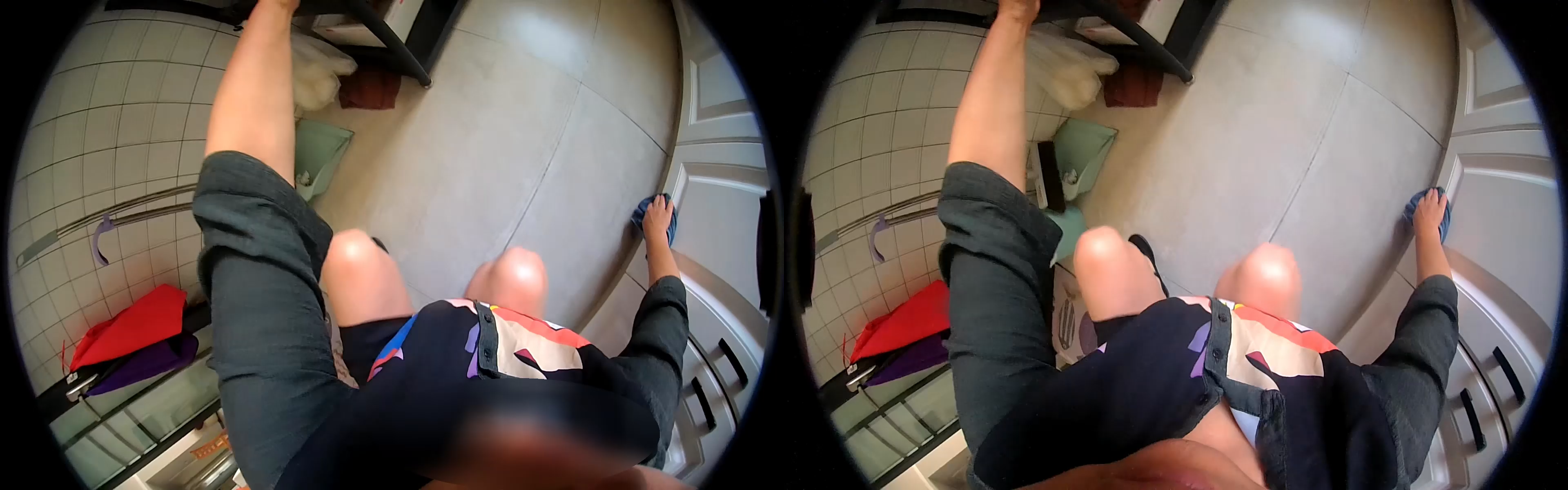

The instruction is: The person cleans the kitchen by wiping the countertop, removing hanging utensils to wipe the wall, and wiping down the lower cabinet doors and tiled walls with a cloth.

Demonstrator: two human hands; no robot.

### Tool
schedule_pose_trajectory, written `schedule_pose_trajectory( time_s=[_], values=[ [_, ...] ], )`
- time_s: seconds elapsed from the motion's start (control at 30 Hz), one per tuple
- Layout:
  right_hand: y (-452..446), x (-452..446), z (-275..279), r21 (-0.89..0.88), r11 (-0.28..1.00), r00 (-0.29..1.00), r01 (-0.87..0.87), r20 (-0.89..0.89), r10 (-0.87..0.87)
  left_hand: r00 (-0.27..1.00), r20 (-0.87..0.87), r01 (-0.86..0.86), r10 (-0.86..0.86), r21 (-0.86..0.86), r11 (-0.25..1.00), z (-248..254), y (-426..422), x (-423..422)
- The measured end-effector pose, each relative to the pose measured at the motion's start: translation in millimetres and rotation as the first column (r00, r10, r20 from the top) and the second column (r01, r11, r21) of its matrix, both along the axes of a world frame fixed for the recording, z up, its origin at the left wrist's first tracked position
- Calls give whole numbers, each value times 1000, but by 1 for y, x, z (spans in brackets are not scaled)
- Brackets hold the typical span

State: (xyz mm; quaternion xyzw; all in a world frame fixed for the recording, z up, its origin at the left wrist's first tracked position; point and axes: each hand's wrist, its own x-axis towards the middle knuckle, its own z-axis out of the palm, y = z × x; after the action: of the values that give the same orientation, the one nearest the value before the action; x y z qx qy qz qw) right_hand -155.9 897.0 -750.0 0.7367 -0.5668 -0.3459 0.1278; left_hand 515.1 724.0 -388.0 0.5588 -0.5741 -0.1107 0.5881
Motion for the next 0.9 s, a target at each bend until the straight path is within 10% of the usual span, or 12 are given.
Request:
schedule_pose_trajectory(
  time_s=[0.23, 0.43, 0.53, 0.63, 0.73, 0.9],
  values=[
    [48, -1, -5, 72, 994, 997, -81, -9, 82, 991, -14, 133, -133, 31, 991, -1, 3, 5],
    [56, 52, 49, 290, 938, 960, 188, 149, -238, 958, -68, 279, -278, 6, 960, -3, 5, 12],
    [47, 39, 10, 348, 824, 228, 447, 846, -481, 932, -122, 337, -340, -48, 940, -10, 5, 13],
    [16, 104, 31, 772, 574, -575, 273, 609, -546, 919, -146, 371, -367, -1, 929, -10, 4, 18],
    [-21, 235, 107, 815, 555, -832, 170, 420, -362, 904, -162, 397, -395, -20, 918, -9, 5, 19],
    [-112, 413, 156, 631, 761, -896, -152, 237, -375, 879, -126, 449, -460, -109, 887, -15, 0, 23]
  ],
)
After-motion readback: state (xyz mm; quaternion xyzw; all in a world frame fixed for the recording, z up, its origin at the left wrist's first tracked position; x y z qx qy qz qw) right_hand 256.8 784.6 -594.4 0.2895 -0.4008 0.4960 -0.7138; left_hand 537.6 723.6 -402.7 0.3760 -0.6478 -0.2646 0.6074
